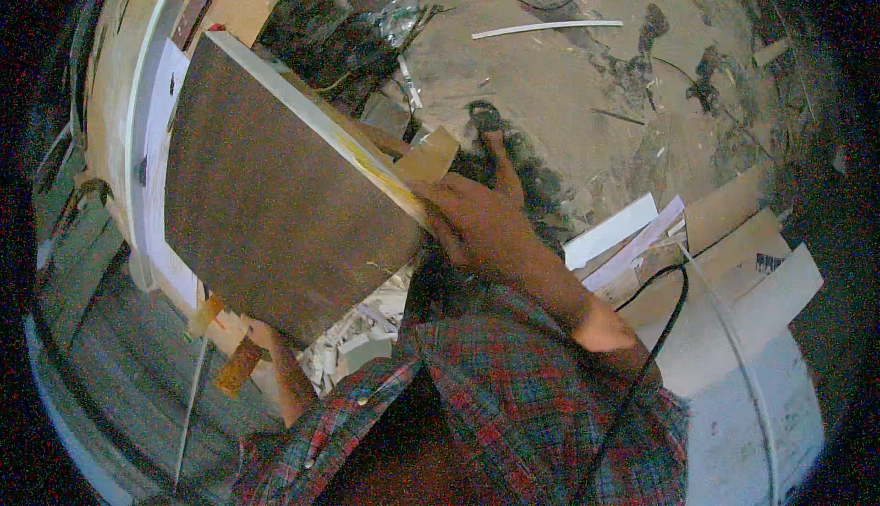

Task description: The person measures and marks a large rectangular board using a metal ruler and a red utility knife. They then apply a yellow adhesive from a bottle onto the board's edge using a small card as a spreader. The person works in a cluttered workshop environment.

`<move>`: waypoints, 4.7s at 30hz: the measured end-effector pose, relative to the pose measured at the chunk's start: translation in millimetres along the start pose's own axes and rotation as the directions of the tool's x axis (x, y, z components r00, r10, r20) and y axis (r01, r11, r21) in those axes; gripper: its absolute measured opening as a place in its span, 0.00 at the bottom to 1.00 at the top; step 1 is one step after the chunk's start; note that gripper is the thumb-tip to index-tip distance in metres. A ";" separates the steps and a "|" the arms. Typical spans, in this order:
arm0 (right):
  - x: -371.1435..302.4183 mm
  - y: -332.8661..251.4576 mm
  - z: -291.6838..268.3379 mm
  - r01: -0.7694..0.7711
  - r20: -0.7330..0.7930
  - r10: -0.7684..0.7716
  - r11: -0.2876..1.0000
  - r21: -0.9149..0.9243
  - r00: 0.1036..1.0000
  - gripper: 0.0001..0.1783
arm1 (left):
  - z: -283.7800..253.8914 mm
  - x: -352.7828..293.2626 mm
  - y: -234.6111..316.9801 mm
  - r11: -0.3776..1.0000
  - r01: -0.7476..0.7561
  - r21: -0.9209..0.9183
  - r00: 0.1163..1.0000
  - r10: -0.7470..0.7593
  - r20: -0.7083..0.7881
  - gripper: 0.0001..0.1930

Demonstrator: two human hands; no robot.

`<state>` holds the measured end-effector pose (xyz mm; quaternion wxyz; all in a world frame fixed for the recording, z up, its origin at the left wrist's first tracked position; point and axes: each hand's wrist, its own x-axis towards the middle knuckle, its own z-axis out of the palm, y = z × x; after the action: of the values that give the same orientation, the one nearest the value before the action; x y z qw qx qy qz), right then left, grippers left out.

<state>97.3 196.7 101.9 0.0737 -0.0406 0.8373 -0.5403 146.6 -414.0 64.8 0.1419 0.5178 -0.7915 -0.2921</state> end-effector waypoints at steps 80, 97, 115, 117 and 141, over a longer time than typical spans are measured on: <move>15.0 185.8 26.4 0.392 0.084 -0.578 0.646 0.654 0.812 0.20 | -1.1 52.8 -16.6 0.859 -0.042 0.510 0.983 0.126 -0.131 0.42; 152.4 93.4 -36.9 -0.144 0.147 0.057 0.702 0.697 0.988 0.21 | 8.3 19.5 8.0 0.918 0.049 0.394 0.965 0.058 -0.256 0.43; 264.2 50.3 14.4 -0.111 0.131 0.076 0.954 0.279 0.988 0.19 | -4.3 23.4 -10.6 0.986 0.025 0.162 0.995 -0.009 -0.101 0.37; 261.1 49.2 17.4 -0.066 0.091 0.041 0.952 0.299 0.995 0.19 | -0.4 22.6 -3.8 0.980 0.053 0.194 0.993 -0.031 -0.110 0.36; 270.1 54.4 29.5 -0.018 0.064 0.002 0.969 0.245 0.998 0.18 | 4.7 15.0 1.1 0.947 -0.178 0.267 0.984 0.180 0.020 0.34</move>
<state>-163.4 152.8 18.9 0.1075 -0.0441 0.7614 -0.6378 136.9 -425.7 60.5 0.0984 0.4590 -0.8670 -0.1671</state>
